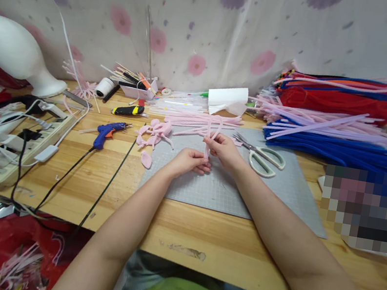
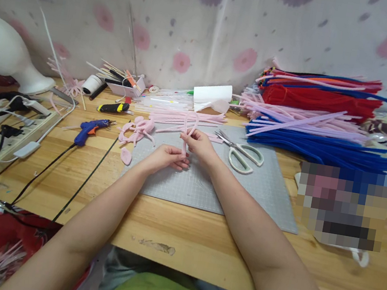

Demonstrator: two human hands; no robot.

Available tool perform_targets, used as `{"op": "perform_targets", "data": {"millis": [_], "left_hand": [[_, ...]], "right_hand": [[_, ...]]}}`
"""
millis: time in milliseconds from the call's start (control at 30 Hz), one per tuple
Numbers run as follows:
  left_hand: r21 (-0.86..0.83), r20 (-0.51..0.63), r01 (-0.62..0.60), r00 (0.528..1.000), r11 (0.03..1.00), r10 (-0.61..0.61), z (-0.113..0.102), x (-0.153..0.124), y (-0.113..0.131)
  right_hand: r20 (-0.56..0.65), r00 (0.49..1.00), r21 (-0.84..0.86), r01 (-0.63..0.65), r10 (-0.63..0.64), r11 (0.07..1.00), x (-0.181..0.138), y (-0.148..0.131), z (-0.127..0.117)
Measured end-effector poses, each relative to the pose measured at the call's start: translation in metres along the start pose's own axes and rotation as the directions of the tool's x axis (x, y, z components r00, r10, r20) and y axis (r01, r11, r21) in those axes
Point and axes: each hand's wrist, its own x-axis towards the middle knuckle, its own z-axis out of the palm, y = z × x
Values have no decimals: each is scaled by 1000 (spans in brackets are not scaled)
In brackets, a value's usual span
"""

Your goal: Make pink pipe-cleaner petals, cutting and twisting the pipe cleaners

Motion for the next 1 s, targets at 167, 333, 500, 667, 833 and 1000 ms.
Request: {"op": "perform_targets", "data": {"millis": [167, 333, 500, 667, 833, 1000], "left_hand": [[29, -43, 22, 999, 999, -20, 6, 0, 1], [-19, -44, 40, 998, 999, -40, 2, -4, 4], [-31, -34, 41, 999, 999, -42, -2, -6, 6], [-30, -46, 20, 999, 999, -22, -2, -5, 5], [-106, 38, -16, 999, 994, 20, -11, -6, 5], [-163, 221, -29, 973, 986, 65, -20, -7, 2]], "right_hand": [[-15, 1000, 51, -9, 10, 999, 1, 3, -2], [-19, 997, 122, -73, 76, 990, 4, 9, -10], [-34, 996, 116, -76, 80, 990, 6, 10, -11], [47, 993, 136, -112, 106, 984, 3, 6, -14], [494, 836, 87, -319, 237, 944, -4, 3, -30], [552, 803, 135, -354, 227, 925, -6, 6, -32]]}}
